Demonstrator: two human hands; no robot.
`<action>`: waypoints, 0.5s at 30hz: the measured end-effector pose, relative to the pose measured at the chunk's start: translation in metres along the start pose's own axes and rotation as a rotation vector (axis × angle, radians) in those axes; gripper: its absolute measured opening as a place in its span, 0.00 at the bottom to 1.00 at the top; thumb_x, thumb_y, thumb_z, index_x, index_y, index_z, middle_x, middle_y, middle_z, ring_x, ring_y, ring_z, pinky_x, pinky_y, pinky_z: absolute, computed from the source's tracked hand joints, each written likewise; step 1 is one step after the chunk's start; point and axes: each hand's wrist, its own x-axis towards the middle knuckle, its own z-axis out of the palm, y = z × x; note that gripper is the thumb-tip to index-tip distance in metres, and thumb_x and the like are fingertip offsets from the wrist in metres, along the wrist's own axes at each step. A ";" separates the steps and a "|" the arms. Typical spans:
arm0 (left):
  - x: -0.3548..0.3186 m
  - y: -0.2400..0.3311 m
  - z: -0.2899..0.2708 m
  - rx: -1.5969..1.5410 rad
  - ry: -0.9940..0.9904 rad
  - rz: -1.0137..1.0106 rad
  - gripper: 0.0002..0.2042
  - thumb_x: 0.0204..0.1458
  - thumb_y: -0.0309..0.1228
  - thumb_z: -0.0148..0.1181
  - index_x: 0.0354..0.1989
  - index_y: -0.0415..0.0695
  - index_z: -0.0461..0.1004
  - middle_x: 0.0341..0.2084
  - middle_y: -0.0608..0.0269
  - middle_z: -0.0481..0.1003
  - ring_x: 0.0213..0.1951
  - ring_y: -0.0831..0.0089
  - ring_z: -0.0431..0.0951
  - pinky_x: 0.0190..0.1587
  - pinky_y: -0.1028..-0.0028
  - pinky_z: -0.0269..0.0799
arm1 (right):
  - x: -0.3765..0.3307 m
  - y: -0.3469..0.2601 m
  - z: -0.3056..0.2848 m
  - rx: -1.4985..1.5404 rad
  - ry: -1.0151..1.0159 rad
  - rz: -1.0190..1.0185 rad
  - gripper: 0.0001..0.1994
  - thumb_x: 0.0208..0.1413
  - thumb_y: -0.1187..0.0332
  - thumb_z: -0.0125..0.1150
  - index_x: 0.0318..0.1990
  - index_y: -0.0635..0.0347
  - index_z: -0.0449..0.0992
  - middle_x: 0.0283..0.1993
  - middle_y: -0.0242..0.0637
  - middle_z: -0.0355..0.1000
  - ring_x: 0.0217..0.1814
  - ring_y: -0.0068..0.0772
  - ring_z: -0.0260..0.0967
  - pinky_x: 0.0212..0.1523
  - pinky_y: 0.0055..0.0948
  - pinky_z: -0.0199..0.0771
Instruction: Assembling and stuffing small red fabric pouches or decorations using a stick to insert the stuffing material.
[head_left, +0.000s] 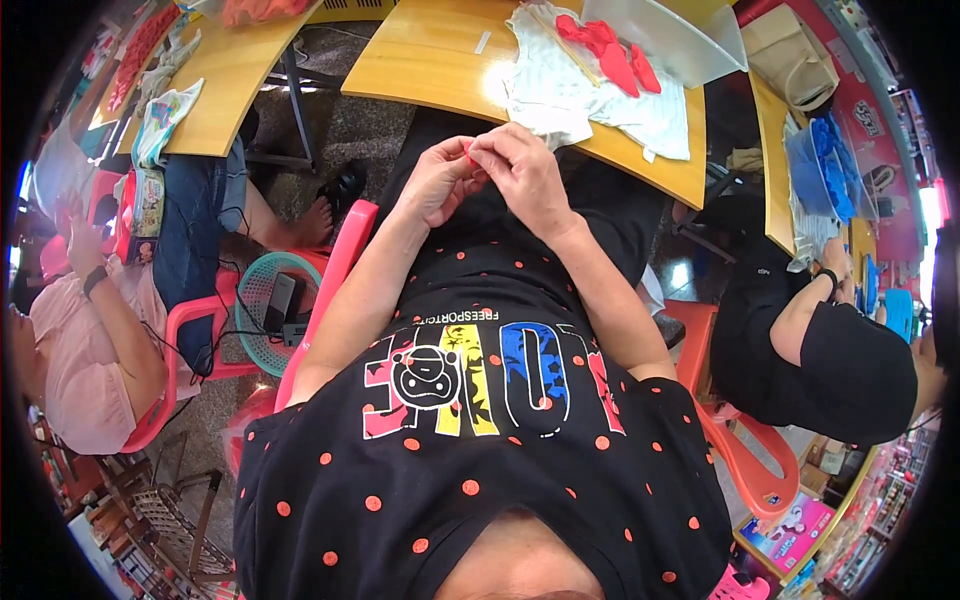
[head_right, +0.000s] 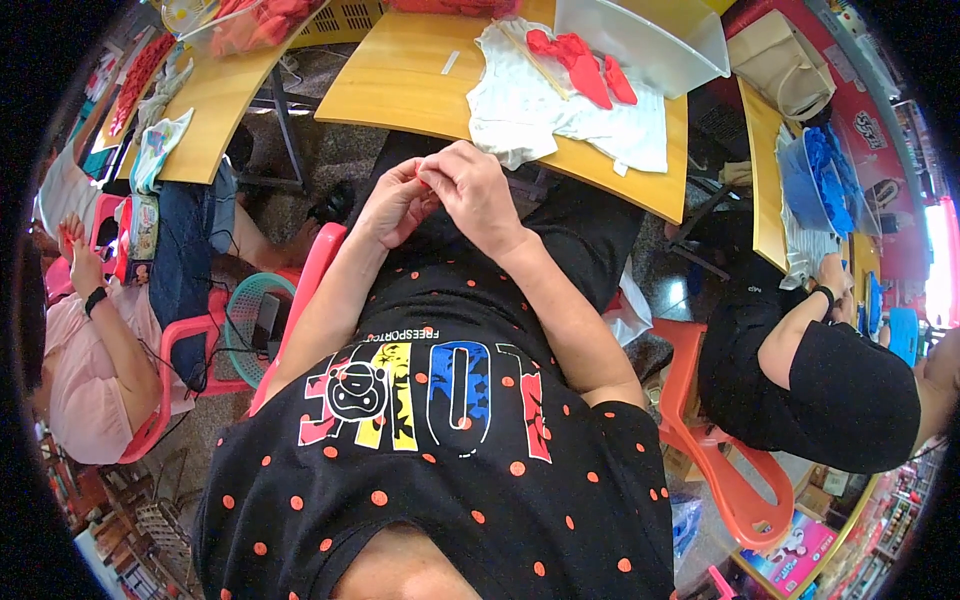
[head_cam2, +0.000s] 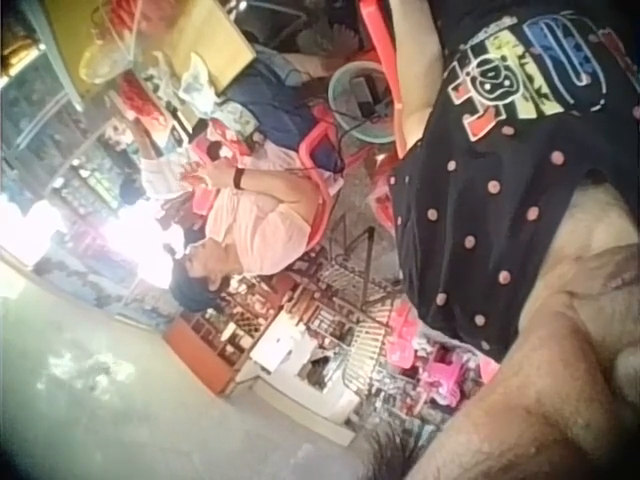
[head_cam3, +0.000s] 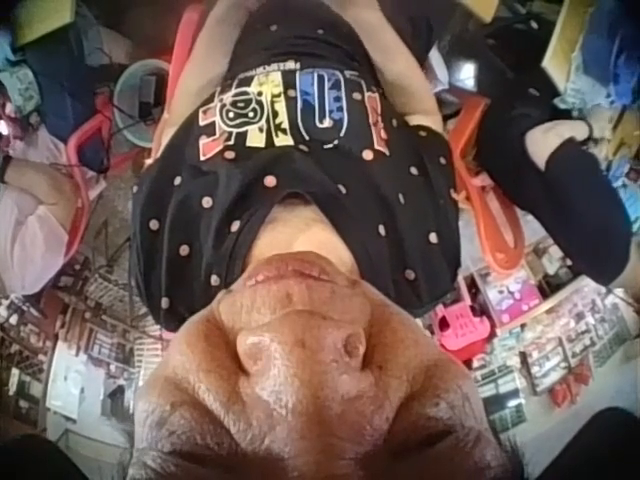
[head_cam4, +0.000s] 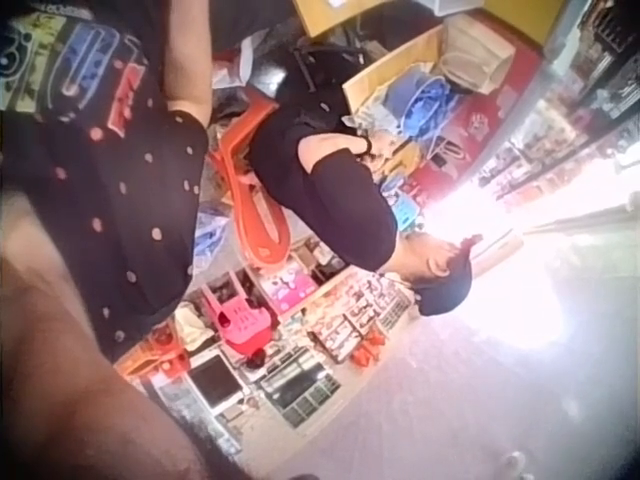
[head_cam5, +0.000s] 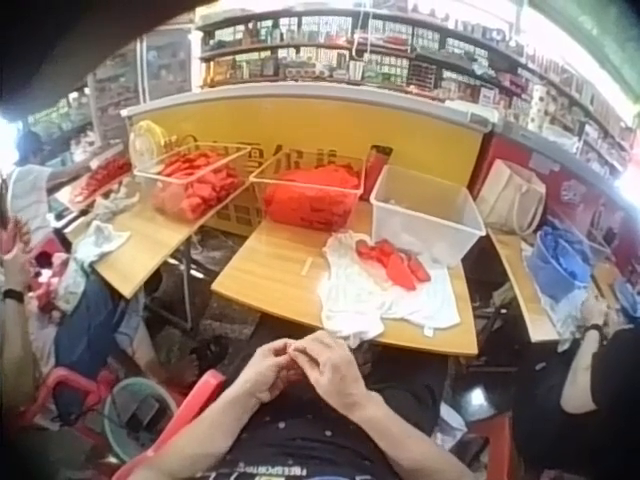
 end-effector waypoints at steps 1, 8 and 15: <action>0.001 -0.001 0.000 0.001 0.000 0.000 0.05 0.52 0.23 0.56 0.36 0.39 0.73 0.28 0.67 0.74 0.30 0.81 0.74 0.30 0.83 0.70 | 0.001 -0.004 0.001 -0.213 0.049 -0.219 0.04 0.48 0.74 0.61 0.33 0.61 0.75 0.31 0.34 0.70 0.34 0.32 0.69 0.37 0.29 0.67; 0.004 -0.006 0.003 0.960 0.243 0.830 0.13 0.42 0.16 0.58 0.38 0.40 0.72 0.33 0.63 0.72 0.30 0.76 0.73 0.32 0.78 0.69 | -0.008 -0.017 0.016 -0.190 0.115 -0.096 0.04 0.49 0.74 0.61 0.32 0.62 0.74 0.31 0.37 0.70 0.33 0.38 0.69 0.35 0.31 0.67; 0.006 -0.004 0.000 0.182 0.091 0.574 0.08 0.47 0.18 0.58 0.37 0.36 0.76 0.36 0.62 0.73 0.38 0.75 0.74 0.42 0.79 0.69 | -0.009 -0.025 0.022 -0.140 0.122 -0.092 0.06 0.48 0.72 0.63 0.33 0.63 0.75 0.30 0.39 0.70 0.31 0.40 0.69 0.32 0.32 0.67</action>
